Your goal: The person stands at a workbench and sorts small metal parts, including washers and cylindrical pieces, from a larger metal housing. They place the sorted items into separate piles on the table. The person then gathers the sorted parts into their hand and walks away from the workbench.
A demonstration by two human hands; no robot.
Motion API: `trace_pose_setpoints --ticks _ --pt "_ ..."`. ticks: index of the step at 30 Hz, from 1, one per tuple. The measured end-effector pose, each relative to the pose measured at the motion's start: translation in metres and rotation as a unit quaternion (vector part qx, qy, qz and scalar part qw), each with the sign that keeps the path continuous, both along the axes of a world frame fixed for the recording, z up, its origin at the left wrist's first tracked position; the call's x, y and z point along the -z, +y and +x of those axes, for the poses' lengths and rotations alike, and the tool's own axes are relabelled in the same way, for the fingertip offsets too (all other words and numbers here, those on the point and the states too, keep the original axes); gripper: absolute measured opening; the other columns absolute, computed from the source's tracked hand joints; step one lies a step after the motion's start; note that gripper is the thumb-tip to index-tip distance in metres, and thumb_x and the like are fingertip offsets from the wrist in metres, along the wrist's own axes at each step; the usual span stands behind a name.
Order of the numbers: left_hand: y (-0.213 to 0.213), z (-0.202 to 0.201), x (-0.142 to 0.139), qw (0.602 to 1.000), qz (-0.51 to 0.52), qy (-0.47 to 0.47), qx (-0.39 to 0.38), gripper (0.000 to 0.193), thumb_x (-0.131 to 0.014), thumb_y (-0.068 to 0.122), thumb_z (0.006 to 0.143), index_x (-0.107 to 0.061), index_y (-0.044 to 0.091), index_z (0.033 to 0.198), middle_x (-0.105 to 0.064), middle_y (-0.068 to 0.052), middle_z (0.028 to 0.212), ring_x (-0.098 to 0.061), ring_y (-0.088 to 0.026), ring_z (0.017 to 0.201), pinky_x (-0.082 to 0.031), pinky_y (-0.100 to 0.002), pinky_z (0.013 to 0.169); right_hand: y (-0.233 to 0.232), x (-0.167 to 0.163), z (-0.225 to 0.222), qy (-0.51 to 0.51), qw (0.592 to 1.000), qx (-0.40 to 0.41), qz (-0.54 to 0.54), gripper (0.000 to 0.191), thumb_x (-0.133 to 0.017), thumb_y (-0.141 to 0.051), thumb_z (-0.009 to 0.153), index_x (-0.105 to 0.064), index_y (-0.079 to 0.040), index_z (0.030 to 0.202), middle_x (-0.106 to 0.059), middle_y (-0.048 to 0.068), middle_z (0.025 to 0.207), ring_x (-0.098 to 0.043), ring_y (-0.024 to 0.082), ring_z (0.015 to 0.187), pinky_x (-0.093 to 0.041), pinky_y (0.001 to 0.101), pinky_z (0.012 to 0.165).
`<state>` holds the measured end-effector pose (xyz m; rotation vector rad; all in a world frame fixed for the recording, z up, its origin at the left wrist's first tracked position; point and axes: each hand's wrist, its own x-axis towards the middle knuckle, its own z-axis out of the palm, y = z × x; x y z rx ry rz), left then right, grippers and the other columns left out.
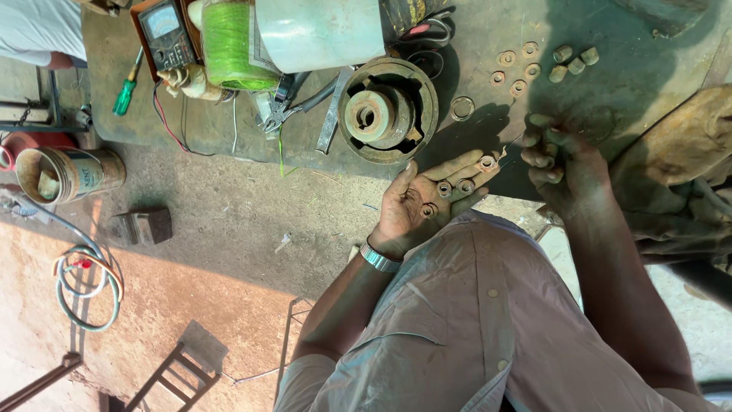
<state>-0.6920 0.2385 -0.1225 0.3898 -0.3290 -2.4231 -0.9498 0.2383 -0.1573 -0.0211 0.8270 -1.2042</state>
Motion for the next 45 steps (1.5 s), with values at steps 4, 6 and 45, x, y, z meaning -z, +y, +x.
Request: trace_pose_setpoints --ticks 4,6,45 --pt "0.007 -0.001 -0.004 0.999 -0.027 0.036 -0.020 0.105 -0.043 0.073 0.100 -0.024 -0.009 0.164 -0.032 -0.026 0.168 -0.030 -0.033 0.161 -0.021 -0.046 0.136 0.009 0.002 0.003 0.040 0.998 -0.048 -0.017 0.023 -0.062 -0.030 0.106 -0.066 -0.011 0.116 -0.058 0.000 0.080 -0.042 0.006 0.057 -0.028 0.0165 0.042" --pt "0.013 0.001 -0.007 0.998 -0.016 0.051 -0.035 0.107 -0.043 0.074 0.099 -0.023 -0.008 0.165 -0.033 -0.024 0.169 -0.029 -0.033 0.162 -0.022 -0.046 0.136 0.013 0.004 0.008 0.043 0.997 -0.069 -0.019 0.027 -0.063 -0.038 0.107 -0.065 -0.011 0.112 -0.052 -0.002 0.072 -0.040 0.007 0.054 -0.027 0.0185 0.042" --pt "0.108 0.480 0.006 0.849 -0.026 0.001 -0.528 0.090 -0.044 0.059 0.107 -0.031 -0.013 0.158 -0.037 -0.029 0.164 -0.038 -0.038 0.155 -0.029 -0.047 0.133 -0.009 0.034 0.464 0.013 0.892 -0.451 -0.004 0.059 -0.048 -0.052 0.110 -0.058 0.001 0.132 -0.065 0.019 0.111 -0.062 0.026 0.093 -0.051 0.0339 0.072"
